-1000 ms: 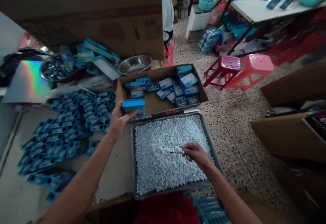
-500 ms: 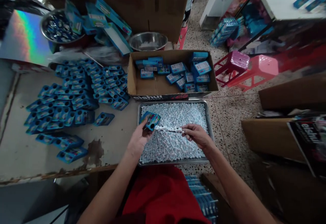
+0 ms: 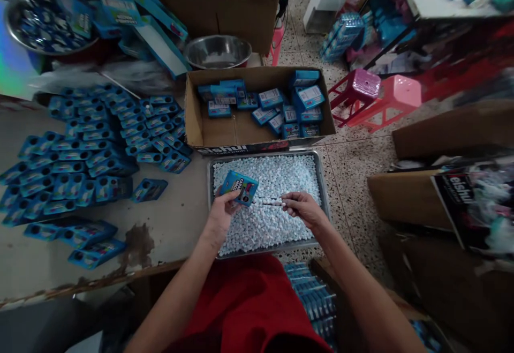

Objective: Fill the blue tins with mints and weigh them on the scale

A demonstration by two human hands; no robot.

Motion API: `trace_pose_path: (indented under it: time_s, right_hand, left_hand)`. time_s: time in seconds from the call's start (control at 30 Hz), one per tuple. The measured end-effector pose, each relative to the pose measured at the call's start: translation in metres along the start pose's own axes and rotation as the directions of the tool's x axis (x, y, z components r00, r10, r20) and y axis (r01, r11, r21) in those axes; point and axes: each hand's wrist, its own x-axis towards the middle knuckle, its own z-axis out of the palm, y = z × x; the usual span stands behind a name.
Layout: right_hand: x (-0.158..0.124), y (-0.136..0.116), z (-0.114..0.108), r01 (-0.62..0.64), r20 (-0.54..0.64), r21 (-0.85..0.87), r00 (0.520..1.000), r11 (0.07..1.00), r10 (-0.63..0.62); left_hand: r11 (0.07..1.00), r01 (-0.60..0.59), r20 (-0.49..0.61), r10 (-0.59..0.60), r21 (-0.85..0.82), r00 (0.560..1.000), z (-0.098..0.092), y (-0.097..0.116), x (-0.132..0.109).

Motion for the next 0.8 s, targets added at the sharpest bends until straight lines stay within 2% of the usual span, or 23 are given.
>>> trace_pose_path:
  time_s: [0.1,0.17,0.23,0.33,0.47,0.57,0.67,0.73,0.8]
  right_hand:
    - [0.006,-0.007,-0.011,-0.030,0.039,0.004,0.999,1.000,0.030]
    - [0.008,-0.016,-0.019,-0.029,0.068,0.000,0.997,1.000,0.029]
    - [0.008,-0.027,-0.026,-0.014,0.094,-0.021,0.995,1.000,0.016]
    - [0.004,-0.046,-0.034,0.010,0.104,-0.081,0.995,0.997,-0.001]
    - [-0.004,-0.070,-0.032,0.094,0.102,-0.218,0.992,0.971,-0.073]
    - [-0.008,-0.080,-0.021,0.164,0.104,-0.336,0.985,0.927,-0.137]
    - [-0.016,-0.086,-0.006,0.304,0.121,-0.489,0.952,0.818,-0.282]
    - [-0.023,-0.090,0.005,0.418,0.146,-0.615,0.894,0.669,-0.424]
    - [-0.034,-0.095,0.014,0.484,0.180,-0.708,0.828,0.514,-0.531]
  left_hand:
    - [0.988,-0.097,0.119,0.082,0.124,0.989,-0.003,0.007,0.000]
    - [0.936,-0.222,0.226,0.162,0.274,0.961,-0.007,0.016,0.005]
    - [0.801,-0.371,0.352,0.215,0.470,0.911,-0.008,0.028,0.014]
    - [0.514,-0.543,0.542,0.169,0.664,0.823,-0.003,0.042,0.026]
    - [0.253,-0.688,0.686,0.111,0.680,0.719,0.014,0.041,0.025]
    - [0.044,-0.767,0.751,0.173,0.640,0.637,0.022,0.024,0.016]
    - [-0.100,-0.783,0.778,0.245,0.614,0.578,0.024,0.006,0.008]
    - [-0.109,-0.789,0.783,0.266,0.604,0.563,0.025,0.000,0.004]
    - [-0.072,-0.792,0.772,0.293,0.606,0.564,0.026,-0.003,0.001]
